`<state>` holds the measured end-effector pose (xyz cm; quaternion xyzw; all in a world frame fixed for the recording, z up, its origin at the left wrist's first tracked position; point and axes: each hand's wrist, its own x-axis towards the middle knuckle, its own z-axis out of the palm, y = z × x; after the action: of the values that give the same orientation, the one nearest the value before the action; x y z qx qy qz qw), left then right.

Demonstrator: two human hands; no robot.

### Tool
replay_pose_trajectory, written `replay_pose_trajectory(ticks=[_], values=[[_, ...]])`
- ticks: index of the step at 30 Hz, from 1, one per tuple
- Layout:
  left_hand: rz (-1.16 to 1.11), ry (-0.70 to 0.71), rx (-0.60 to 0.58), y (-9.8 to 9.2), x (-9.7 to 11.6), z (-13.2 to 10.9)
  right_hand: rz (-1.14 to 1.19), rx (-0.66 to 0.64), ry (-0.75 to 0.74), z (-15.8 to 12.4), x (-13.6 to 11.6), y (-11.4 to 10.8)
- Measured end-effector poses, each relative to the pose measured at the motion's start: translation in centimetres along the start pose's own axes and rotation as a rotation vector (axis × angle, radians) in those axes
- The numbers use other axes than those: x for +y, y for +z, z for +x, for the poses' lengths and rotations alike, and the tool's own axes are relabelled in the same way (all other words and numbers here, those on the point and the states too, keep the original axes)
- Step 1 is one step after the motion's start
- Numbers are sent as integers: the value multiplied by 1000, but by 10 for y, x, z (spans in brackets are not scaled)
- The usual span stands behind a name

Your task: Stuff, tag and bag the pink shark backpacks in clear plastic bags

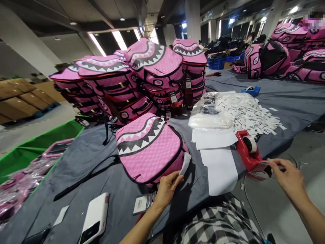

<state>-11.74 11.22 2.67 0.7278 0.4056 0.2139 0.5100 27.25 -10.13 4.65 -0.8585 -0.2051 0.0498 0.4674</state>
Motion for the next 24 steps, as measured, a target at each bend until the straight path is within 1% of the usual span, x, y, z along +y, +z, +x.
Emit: replay_pose_trajectory(ticks=[2,3,4,6,8,10,12,13,15,17,20,24], values=[[14,13,-3,0,-2,0,201,-6,186,-17,8,1],[21,18,-3,1,-2,1,320,-37,278,-26,12,6],[27,20,-3,1,-2,2,428,-93,344,-37,14,15],[26,11,-3,0,1,2,554,-240,395,-61,12,39],[20,0,-16,0,7,1,633,-453,410,-89,-3,69],[31,-1,-45,-2,15,0,717,-730,407,-116,-28,99],[23,-9,-85,-5,22,-2,780,-986,322,-137,-54,126],[-1,-18,-102,-6,24,-2,789,-1067,252,-143,-65,138],[-63,-29,-120,-8,27,-3,775,-1132,112,-150,-81,161],[-80,-24,-116,-9,28,-4,752,-1158,32,-153,-89,182],[-4,-3,-68,-5,25,-4,726,-1168,-5,-156,-92,204],[94,34,54,1,22,-3,692,-1164,14,-163,-91,217]])
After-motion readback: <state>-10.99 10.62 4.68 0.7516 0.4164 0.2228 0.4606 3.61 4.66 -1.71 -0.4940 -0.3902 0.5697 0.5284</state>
